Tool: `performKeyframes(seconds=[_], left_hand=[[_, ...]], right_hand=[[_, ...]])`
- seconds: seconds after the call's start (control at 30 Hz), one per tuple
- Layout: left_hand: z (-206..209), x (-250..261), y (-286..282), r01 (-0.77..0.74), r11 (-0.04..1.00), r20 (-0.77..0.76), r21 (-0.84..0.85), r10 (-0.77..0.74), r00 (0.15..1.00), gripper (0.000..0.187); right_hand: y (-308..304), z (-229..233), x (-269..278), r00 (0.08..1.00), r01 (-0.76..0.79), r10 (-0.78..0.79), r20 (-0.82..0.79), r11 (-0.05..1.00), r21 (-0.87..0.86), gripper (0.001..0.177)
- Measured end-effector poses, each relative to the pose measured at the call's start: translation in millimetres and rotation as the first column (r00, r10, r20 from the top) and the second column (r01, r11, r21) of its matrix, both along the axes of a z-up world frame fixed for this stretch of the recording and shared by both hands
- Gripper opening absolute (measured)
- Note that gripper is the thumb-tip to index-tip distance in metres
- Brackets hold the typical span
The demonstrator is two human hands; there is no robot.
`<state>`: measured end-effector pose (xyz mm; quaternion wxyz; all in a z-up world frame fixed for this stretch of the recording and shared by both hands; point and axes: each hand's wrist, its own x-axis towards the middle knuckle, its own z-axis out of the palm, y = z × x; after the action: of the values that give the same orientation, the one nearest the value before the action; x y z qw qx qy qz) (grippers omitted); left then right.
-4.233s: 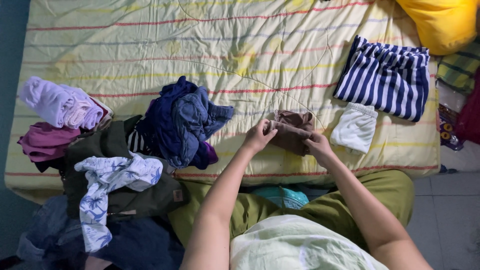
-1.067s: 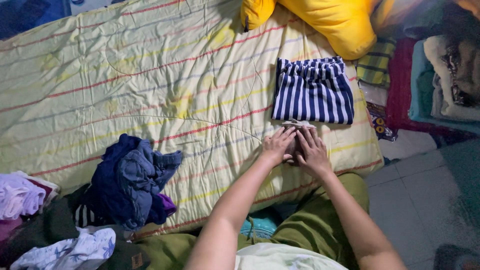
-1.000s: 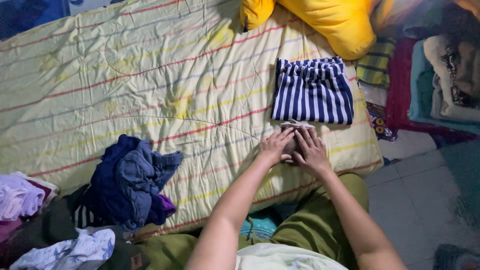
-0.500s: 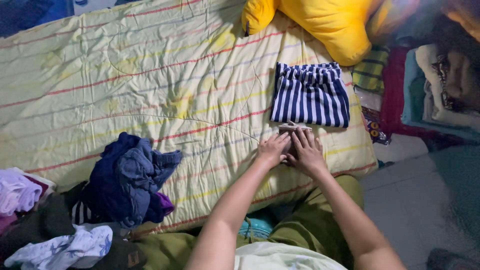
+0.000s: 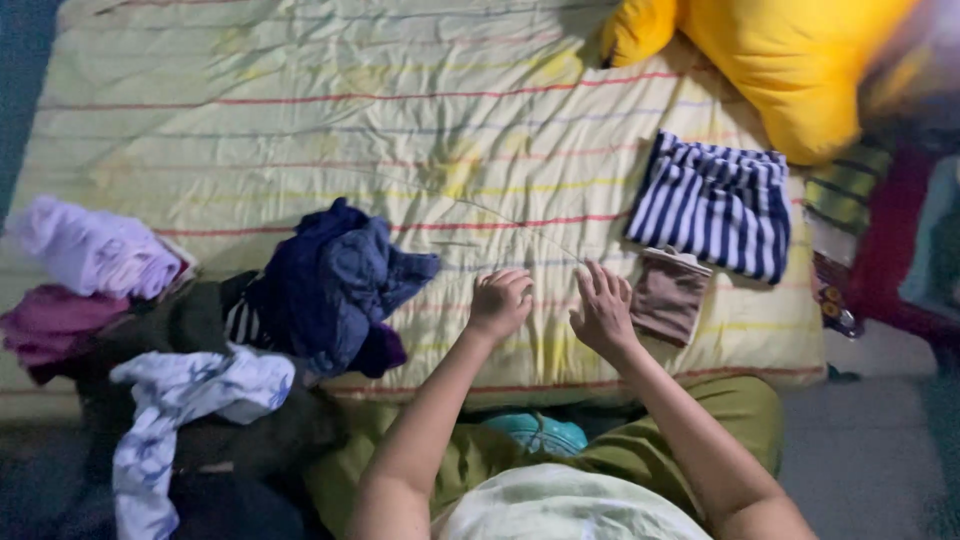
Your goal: Fold laundry items including undergarments on a bed.
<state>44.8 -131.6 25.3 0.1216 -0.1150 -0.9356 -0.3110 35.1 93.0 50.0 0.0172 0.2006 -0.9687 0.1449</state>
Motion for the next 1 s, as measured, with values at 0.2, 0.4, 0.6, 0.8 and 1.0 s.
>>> performKeyframes(seconds=[0.2, 0.4, 0.6, 0.8, 1.0], left_hand=[[5.8, 40.8, -104.7, -0.229, 0.971, -0.049, -0.071, 0.226, 0.973, 0.02], [30.6, 91.3, -184.2, -0.451, 0.863, -0.126, -0.226, 0.433, 0.892, 0.013], [40.9, 106.7, -225.8, -0.644, 0.75, -0.129, -0.151, 0.631, 0.765, 0.062], [-4.4, 101.8, -236.1, -0.614, 0.754, 0.079, -0.233, 0.644, 0.761, 0.023], [24.4, 91.3, -198.0, -0.523, 0.829, -0.173, 0.197, 0.555, 0.814, 0.021]], right_hand=[[-90.6, -15.1, -1.6, 0.97, -0.241, 0.241, -0.009, 0.968, -0.073, 0.074], [-168.4, -34.9, -8.6, 0.904, -0.338, 0.384, 0.19, 0.912, -0.235, 0.068], [-227.2, -69.5, -37.3, 0.864, -0.433, 0.5, 0.05, 0.791, -0.432, 0.072], [-244.4, -96.5, -48.2, 0.876, -0.41, 0.48, 0.043, 0.788, -0.459, 0.071], [-224.7, -143.1, -47.1, 0.759, -0.053, 0.464, 0.456, 0.742, -0.668, 0.036]])
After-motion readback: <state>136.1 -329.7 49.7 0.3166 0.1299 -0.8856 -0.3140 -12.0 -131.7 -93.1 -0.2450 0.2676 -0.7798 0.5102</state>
